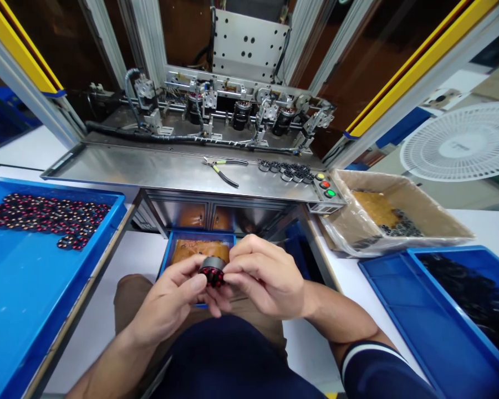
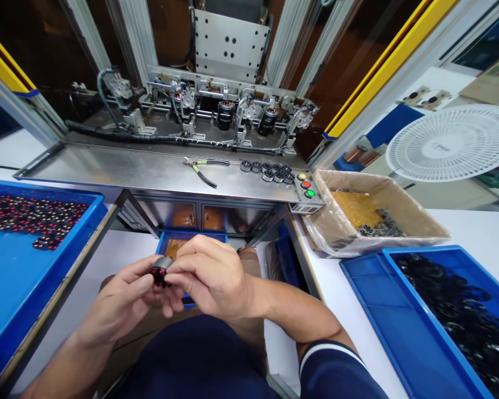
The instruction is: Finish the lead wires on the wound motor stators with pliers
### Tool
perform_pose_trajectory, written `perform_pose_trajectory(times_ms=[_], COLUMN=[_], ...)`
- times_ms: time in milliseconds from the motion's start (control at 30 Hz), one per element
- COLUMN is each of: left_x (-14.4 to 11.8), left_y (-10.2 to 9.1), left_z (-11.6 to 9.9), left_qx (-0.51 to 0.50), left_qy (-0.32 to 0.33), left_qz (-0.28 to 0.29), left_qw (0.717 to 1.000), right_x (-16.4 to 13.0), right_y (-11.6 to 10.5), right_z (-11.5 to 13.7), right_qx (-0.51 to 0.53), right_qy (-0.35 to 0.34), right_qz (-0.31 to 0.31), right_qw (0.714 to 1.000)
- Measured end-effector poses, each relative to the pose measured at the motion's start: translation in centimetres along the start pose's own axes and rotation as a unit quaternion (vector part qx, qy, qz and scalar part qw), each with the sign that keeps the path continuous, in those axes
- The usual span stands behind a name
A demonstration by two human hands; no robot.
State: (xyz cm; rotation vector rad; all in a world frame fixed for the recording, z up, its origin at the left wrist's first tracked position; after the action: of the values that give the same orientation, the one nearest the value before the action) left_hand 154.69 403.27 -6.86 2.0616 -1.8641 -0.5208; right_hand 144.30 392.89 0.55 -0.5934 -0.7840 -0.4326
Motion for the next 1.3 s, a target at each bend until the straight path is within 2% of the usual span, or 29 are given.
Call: perform_pose_trajectory(times_ms=[100, 167, 233, 300, 367, 433, 467, 500, 600, 733, 800, 867, 933, 1000, 1067, 1100, 1133, 1167, 1300], left_x=[-0.3, -0.4, -0.2, 0.3, 0.8, 0.5, 0.4, 0.3, 0.3, -0.1, -0.2, -0.1, 0.3, 0.9, 0.8, 0.6, 0.5, 0.5, 0.5], left_y=[-0.8, -1.1, -1.3, -1.2, -0.3, 0.6, 0.8, 0.7, -0.1, -0.9, -1.2, -1.3, -1.3, -0.6, 0.3, 0.6, 0.6, 0.3, -0.9], left_z=[-0.8, -1.4, -1.8, -1.5, -0.2, 0.8, 0.9, 0.8, 0.0, -1.3, -2.0, -2.4, -2.2, -1.0, 0.1, 0.3, 0.4, 0.3, -0.4], left_qx=[0.021, 0.013, -0.006, -0.012, -0.016, -0.031, -0.033, -0.027, 0.022, 0.060, 0.052, 0.030, 0.013, -0.010, -0.036, -0.042, -0.037, -0.022, 0.057], left_qy=[0.098, 0.154, 0.183, 0.134, 0.008, -0.085, -0.093, -0.077, 0.015, 0.126, 0.180, 0.208, 0.170, 0.052, -0.058, -0.080, -0.078, -0.059, 0.041], left_qz=[-0.095, -0.118, -0.121, -0.081, 0.027, 0.127, 0.141, 0.126, 0.018, -0.091, -0.117, -0.122, -0.101, -0.007, 0.107, 0.138, 0.142, 0.123, -0.006], left_qw=[0.990, 0.981, 0.976, 0.988, 0.999, 0.988, 0.985, 0.989, 0.999, 0.986, 0.975, 0.970, 0.980, 0.999, 0.992, 0.986, 0.986, 0.990, 0.998], right_x=[0.1, 0.1, 0.2, 0.3, 0.4, 0.5, 0.5, 0.5, 0.4, 0.3, 0.4, 0.5, 0.7, 0.7, 0.7, 0.7, 0.7, 0.6, 0.4], right_y=[-0.2, -0.2, 0.0, 0.2, 0.2, 0.0, -0.1, -0.2, -0.5, -0.3, -0.2, -0.1, -0.1, -0.2, -0.3, -0.4, -0.5, -0.6, -0.8], right_z=[-0.4, -0.7, -0.7, -0.6, -0.3, -0.2, -0.1, -0.1, -0.4, -1.0, -1.3, -1.3, -1.2, -1.2, -1.2, -1.2, -1.2, -1.3, -1.8], right_qx=[-0.008, 0.013, 0.050, 0.089, 0.109, 0.108, 0.101, 0.091, 0.060, 0.069, 0.090, 0.114, 0.137, 0.151, 0.151, 0.147, 0.140, 0.133, 0.105], right_qy=[0.045, 0.066, 0.066, 0.047, 0.026, 0.017, 0.018, 0.023, 0.050, 0.098, 0.104, 0.086, 0.059, 0.039, 0.030, 0.031, 0.033, 0.039, 0.080], right_qz=[-0.049, -0.072, -0.066, -0.047, -0.029, -0.017, -0.015, -0.018, -0.049, -0.080, -0.079, -0.065, -0.044, -0.027, -0.018, -0.019, -0.023, -0.029, -0.067], right_qw=[0.998, 0.995, 0.994, 0.994, 0.993, 0.994, 0.995, 0.995, 0.996, 0.990, 0.987, 0.988, 0.988, 0.987, 0.988, 0.989, 0.989, 0.990, 0.989])
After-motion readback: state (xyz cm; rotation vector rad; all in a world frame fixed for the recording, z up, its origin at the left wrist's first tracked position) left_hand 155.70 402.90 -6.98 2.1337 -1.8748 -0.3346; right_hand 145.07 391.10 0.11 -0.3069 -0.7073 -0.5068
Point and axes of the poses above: each hand's wrist, its own x-axis towards the middle knuckle, its own y-axis out of the palm, z = x × y, the point moved 5 cm from there along x, towards the middle knuckle, and after that the axes turned 9 degrees about x, right-handed, at the moved point
